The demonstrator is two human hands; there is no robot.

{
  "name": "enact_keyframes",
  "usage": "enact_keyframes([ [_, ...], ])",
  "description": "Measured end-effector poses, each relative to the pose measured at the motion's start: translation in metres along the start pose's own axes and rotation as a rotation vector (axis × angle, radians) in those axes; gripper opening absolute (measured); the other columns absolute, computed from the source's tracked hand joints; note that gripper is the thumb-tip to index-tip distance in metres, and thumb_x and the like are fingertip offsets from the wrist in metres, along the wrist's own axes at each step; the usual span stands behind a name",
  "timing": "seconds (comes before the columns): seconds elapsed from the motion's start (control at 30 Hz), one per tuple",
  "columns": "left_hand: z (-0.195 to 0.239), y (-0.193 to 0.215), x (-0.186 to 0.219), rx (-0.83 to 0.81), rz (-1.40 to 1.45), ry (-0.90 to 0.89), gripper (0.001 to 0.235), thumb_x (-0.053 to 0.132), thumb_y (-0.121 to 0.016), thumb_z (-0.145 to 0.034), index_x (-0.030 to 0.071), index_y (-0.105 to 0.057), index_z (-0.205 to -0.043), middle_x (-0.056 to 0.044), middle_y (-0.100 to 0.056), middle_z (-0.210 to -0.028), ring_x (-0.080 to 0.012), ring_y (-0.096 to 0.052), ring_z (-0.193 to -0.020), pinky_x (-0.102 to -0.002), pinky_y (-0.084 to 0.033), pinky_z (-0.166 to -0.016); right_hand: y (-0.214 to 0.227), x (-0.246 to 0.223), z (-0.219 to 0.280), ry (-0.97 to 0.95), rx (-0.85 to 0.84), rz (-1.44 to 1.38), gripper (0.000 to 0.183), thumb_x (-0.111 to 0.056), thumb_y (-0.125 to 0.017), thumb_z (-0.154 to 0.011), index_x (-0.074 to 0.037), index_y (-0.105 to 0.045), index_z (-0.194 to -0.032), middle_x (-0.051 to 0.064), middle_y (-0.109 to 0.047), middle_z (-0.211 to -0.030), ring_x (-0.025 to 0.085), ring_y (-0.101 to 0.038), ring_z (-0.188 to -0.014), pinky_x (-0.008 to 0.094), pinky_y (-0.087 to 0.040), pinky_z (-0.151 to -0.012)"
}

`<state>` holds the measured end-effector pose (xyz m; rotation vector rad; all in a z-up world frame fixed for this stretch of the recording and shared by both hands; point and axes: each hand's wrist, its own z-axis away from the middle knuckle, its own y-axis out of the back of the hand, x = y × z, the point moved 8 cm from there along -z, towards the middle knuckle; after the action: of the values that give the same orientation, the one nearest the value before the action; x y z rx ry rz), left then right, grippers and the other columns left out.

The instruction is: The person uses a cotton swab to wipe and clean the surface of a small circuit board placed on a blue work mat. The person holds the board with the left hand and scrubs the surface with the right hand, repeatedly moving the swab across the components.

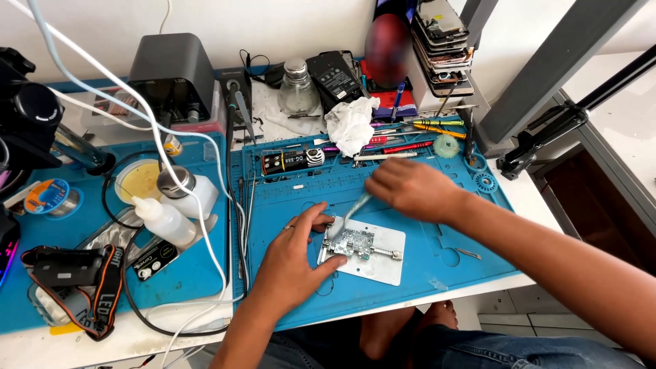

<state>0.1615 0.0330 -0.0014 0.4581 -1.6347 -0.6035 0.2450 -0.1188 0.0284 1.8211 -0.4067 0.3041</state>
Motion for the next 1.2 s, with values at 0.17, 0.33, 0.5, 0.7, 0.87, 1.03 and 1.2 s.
enact_keyframes([
  [0.17, 0.001, 0.001, 0.003, -0.038, -0.003, 0.037, 0.089, 0.032, -0.083, -0.078, 0.018, -0.035, -0.151, -0.005, -0.06, -0.136, -0.0254, -0.058, -0.125, -0.045, -0.051, -0.097, 0.013, -0.005, -0.002, 0.055, -0.013, -0.059, 0.01, -0.008, -0.061, -0.099, -0.002, -0.059, -0.106, 0.012, -0.057, -0.089, 0.028, -0.052, -0.081, 0.041, -0.051, -0.075],
  [0.33, 0.003, 0.002, 0.004, -0.045, -0.01, 0.036, 0.09, 0.033, -0.084, -0.076, 0.018, -0.036, -0.151, -0.006, -0.06, -0.133, -0.0245, -0.059, -0.123, -0.044, -0.049, -0.097, -0.005, 0.009, 0.014, -0.027, -0.049, -0.008, 0.021, -0.005, -0.068, -0.09, -0.003, -0.062, -0.11, 0.01, -0.062, -0.089, 0.026, -0.058, -0.081, 0.036, -0.054, -0.069],
  [0.5, 0.004, 0.006, 0.009, -0.074, 0.003, 0.05, 0.097, 0.034, -0.087, -0.075, 0.02, -0.032, -0.153, -0.007, -0.047, -0.147, -0.0228, -0.056, -0.129, -0.046, -0.05, -0.099, 0.002, -0.005, 0.006, 0.051, 0.006, -0.073, 0.012, -0.008, -0.06, -0.1, -0.001, -0.059, -0.109, 0.014, -0.058, -0.094, 0.029, -0.054, -0.083, 0.041, -0.052, -0.077],
  [0.7, 0.012, 0.022, 0.026, 0.16, -0.1, -0.221, 0.09, 0.045, -0.083, -0.077, 0.007, -0.042, -0.146, -0.014, -0.047, -0.148, -0.0341, -0.043, -0.136, -0.049, -0.039, -0.109, -0.008, 0.009, 0.014, -0.041, -0.08, -0.003, 0.025, -0.006, -0.072, -0.087, -0.006, -0.061, -0.109, 0.008, -0.06, -0.086, 0.024, -0.056, -0.078, 0.035, -0.052, -0.064],
  [0.87, 0.032, 0.056, 0.019, 0.732, -0.192, -0.51, 0.017, 0.016, -0.058, -0.099, 0.012, -0.065, -0.084, 0.001, -0.07, -0.09, -0.0252, -0.068, -0.078, -0.036, -0.053, -0.074, -0.011, 0.025, 0.026, -0.071, 0.049, 0.122, 0.016, -0.01, -0.047, -0.101, -0.006, -0.063, -0.099, 0.01, -0.057, -0.084, 0.028, -0.062, -0.082, 0.036, -0.054, -0.081],
  [1.03, 0.047, 0.053, 0.007, 0.793, -0.251, -0.443, 0.037, 0.029, -0.05, -0.104, 0.014, -0.05, -0.071, -0.002, -0.044, -0.057, -0.0221, -0.045, -0.045, -0.036, -0.038, -0.045, -0.022, 0.031, 0.04, -0.174, -0.028, 0.093, 0.029, -0.003, -0.055, -0.083, -0.009, -0.061, -0.11, 0.01, -0.061, -0.098, 0.029, -0.061, -0.092, 0.038, -0.056, -0.076],
  [1.2, 0.062, 0.059, 0.029, 0.706, -0.046, -0.549, 0.054, 0.04, -0.054, -0.1, 0.013, -0.029, -0.062, -0.002, -0.024, -0.054, -0.0172, -0.022, -0.045, -0.035, -0.018, -0.046, -0.031, 0.044, 0.059, -0.374, -0.076, 0.055, 0.061, 0.008, -0.059, -0.065, -0.008, -0.063, -0.123, 0.008, -0.067, -0.118, 0.03, -0.065, -0.108, 0.045, -0.061, -0.067],
])
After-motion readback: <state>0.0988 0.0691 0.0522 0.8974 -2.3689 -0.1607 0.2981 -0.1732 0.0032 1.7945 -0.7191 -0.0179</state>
